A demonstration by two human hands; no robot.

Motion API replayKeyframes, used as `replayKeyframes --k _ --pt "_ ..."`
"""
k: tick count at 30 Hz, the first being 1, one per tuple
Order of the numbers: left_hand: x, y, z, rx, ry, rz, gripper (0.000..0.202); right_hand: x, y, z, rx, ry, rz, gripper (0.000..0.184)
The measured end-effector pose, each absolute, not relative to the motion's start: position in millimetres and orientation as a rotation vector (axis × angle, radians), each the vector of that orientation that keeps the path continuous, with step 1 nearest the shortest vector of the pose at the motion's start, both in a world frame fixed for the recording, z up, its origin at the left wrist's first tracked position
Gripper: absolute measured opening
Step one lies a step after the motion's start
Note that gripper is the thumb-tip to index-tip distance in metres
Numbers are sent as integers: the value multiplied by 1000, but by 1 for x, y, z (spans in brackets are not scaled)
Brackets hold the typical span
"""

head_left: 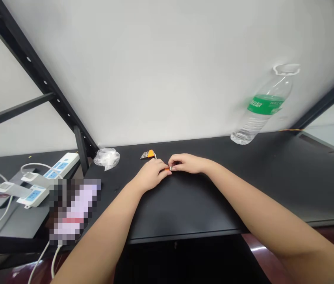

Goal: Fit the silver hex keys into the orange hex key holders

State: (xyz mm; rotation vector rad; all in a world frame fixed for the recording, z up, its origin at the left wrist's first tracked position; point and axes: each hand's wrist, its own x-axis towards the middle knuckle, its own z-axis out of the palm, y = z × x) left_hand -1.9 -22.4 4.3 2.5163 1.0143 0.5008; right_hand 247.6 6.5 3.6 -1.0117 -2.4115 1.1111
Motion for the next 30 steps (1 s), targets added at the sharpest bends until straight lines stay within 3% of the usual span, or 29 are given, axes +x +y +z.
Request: replayKeyframes --k 8,13,17,30 --pt "1 -12 0 2175 1190 679 38 235 -2 1 -1017 -2279 1079 53" --pt "-2 -6 -4 1969 1231 754 39 225 -4 -7 -999 -2075 1232 36" --pt "-1 -5 -9 1809 1152 859 32 226 -2 -8 -1043 -1944 1361 36" --pt "-4 -11 -4 1838 909 827 78 223 -10 5 -921 -1566 1708 41"
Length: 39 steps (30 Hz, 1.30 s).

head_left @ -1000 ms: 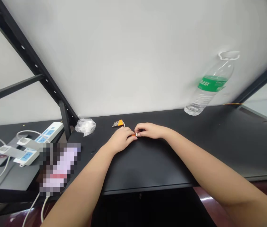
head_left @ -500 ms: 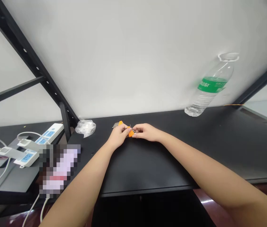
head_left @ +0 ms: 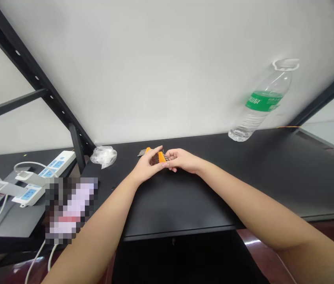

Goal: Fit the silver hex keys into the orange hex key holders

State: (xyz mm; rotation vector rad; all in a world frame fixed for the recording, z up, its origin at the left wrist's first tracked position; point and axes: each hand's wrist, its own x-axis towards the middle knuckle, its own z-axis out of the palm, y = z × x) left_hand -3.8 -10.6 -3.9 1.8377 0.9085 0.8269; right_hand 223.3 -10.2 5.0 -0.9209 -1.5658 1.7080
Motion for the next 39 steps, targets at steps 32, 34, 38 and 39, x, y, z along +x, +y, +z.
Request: replayKeyframes --k 32,34,38,39 --pt "2 -24 13 2360 1073 640 23 222 -22 24 -1077 -2279 676 16" --pt "1 -25 15 2361 1088 652 23 221 -22 22 -1113 -2225 748 15" --pt "2 -25 17 2378 1043 688 20 214 -22 14 -1161 -2022 1061 26" --pt "2 -26 17 2389 1035 694 20 211 -23 12 -1189 -1971 1101 30"
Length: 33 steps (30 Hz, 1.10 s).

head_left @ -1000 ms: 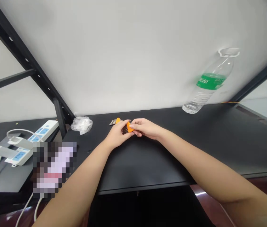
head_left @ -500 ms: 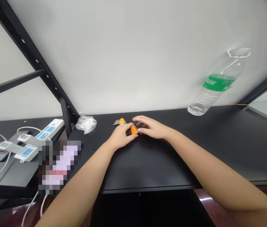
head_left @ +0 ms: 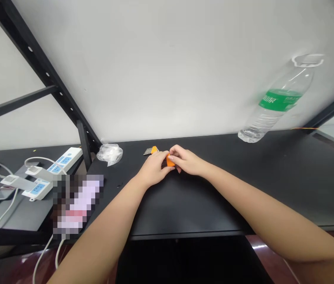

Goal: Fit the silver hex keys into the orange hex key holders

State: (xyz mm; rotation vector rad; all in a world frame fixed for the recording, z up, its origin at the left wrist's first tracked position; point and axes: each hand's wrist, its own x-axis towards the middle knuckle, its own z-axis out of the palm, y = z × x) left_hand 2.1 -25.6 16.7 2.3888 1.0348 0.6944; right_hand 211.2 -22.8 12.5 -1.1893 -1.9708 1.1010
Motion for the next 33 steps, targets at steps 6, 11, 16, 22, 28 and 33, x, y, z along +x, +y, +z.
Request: replayKeyframes --k 6,11,16,22,28,33 --pt "5 -25 13 2487 1089 658 24 201 -21 5 -1257 -1743 1160 48" --pt "5 -22 9 2537 1097 660 22 205 -17 2 -1202 -1656 1341 58" --pt "2 -20 11 2537 1016 709 26 208 -15 0 -1081 -1566 1445 59" --pt "1 -22 10 2474 1024 775 45 209 -16 1 -955 -1382 1612 57" --pt "2 -22 8 2453 1012 793 54 203 -18 -4 -968 -1378 1694 49" --pt "3 -22 11 2583 1100 744 26 199 -19 -6 -1044 -1473 1571 59"
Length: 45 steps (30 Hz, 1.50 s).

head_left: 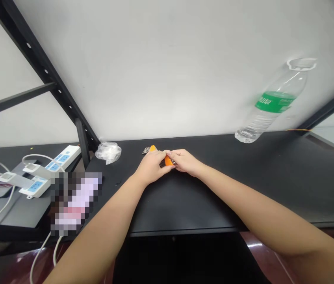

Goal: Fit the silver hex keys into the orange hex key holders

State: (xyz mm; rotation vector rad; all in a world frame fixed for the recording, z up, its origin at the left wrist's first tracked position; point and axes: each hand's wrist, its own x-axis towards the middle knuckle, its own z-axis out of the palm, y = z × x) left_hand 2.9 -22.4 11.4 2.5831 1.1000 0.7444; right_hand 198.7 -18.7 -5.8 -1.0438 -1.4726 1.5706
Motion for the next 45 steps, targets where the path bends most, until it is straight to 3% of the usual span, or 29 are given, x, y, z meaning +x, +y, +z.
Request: replayKeyframes --k 10,18,27,33,45 --pt "1 -23 11 2500 1183 703 24 205 -19 -1 -961 -1331 1679 53" --pt "-1 -22 11 2501 1132 627 13 225 -14 7 -1234 -1918 1448 50" --pt "-2 -23 13 2580 1086 516 15 233 -11 16 -1240 -2259 1348 48" --pt "-2 -27 21 2684 1196 400 22 240 -9 20 -1247 -2311 1339 50" --pt "-12 -31 28 2657 1200 336 13 252 -2 11 -1293 -2342 1403 44"
